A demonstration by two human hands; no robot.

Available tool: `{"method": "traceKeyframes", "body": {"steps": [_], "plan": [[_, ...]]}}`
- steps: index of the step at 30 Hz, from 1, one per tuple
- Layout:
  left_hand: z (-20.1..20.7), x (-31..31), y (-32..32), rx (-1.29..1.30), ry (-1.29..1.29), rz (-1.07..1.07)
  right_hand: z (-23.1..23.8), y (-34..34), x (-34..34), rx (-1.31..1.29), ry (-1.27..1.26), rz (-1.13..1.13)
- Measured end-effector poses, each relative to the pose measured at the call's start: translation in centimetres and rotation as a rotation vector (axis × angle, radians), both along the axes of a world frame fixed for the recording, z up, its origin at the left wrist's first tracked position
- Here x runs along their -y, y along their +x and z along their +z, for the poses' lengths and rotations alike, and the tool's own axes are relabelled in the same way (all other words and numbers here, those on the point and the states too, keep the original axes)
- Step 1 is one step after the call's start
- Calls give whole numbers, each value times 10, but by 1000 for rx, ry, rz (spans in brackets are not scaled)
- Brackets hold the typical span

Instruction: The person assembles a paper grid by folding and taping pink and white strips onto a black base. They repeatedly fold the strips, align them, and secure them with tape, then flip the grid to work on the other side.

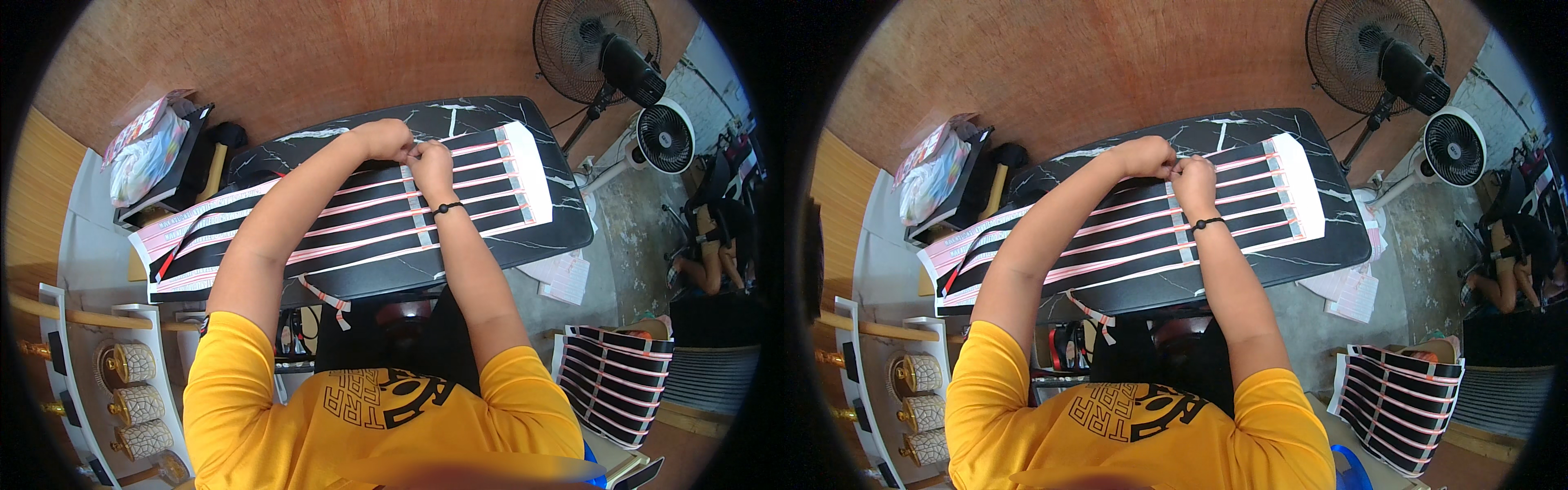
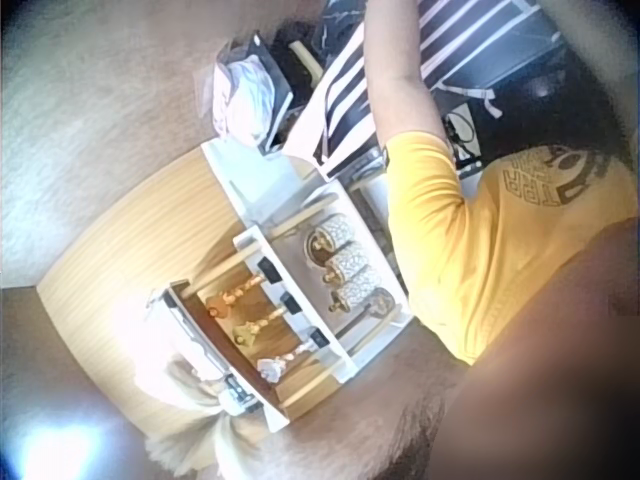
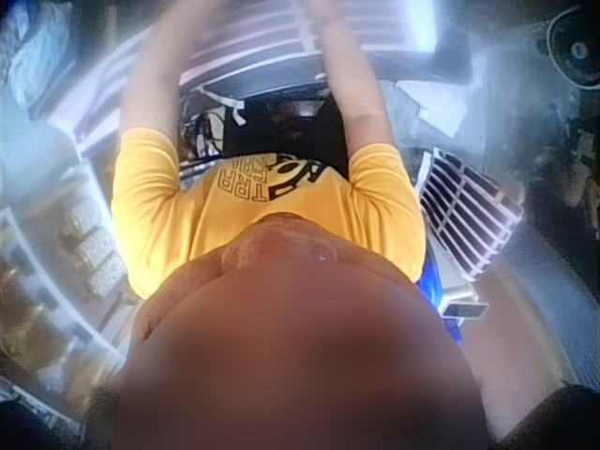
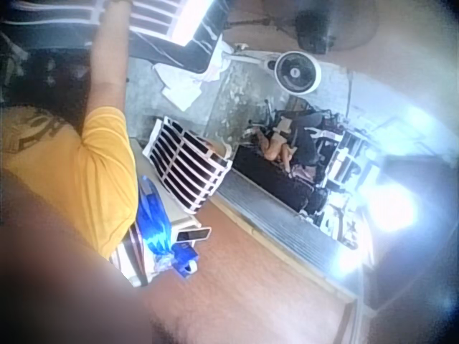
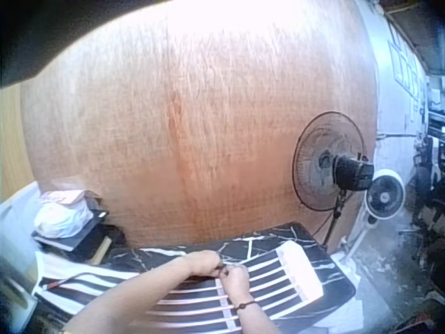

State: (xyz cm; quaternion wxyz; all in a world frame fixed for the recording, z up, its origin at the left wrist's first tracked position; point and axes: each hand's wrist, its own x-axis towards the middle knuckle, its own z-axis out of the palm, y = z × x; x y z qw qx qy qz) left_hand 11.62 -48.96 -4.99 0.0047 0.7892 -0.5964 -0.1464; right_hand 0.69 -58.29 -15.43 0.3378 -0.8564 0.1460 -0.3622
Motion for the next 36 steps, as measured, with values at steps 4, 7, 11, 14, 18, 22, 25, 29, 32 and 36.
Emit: {"method": "traceKeyframes", "body": {"steps": [4, 7, 11, 14, 18, 22, 25, 29, 32, 36], "plan": [[-2, 0, 3, -3, -1, 9, -4, 3, -1, 45, -35, -12], [-3, 0, 4, -12, -3, 17, -5, 5, -1, 54, -39, -7], [-5, -1, 6, -26, -6, 23, -4, 4, -1, 65, -62, 0], [-7, -1, 9, -27, -6, 27, -2, 2, 1, 41, -52, 30], [-7, -4, 15, -128, -10, 113, 1, -1, 4, -23, 64, 61], [-5, -4, 16, -192, -6, 127, 3, -2, 4, -57, 75, 55], [-3, 0, 14, -164, 34, 125, 3, -2, 4, -54, 67, 50], [-1, 3, 11, -135, 50, 123, 2, -2, 3, -24, 76, 47], [0, 4, 10, -91, 18, 53, 1, 0, 3, 13, 85, 40], [-1, 7, 7, -41, 71, 78, 0, 2, 3, 12, 49, 36]]}}
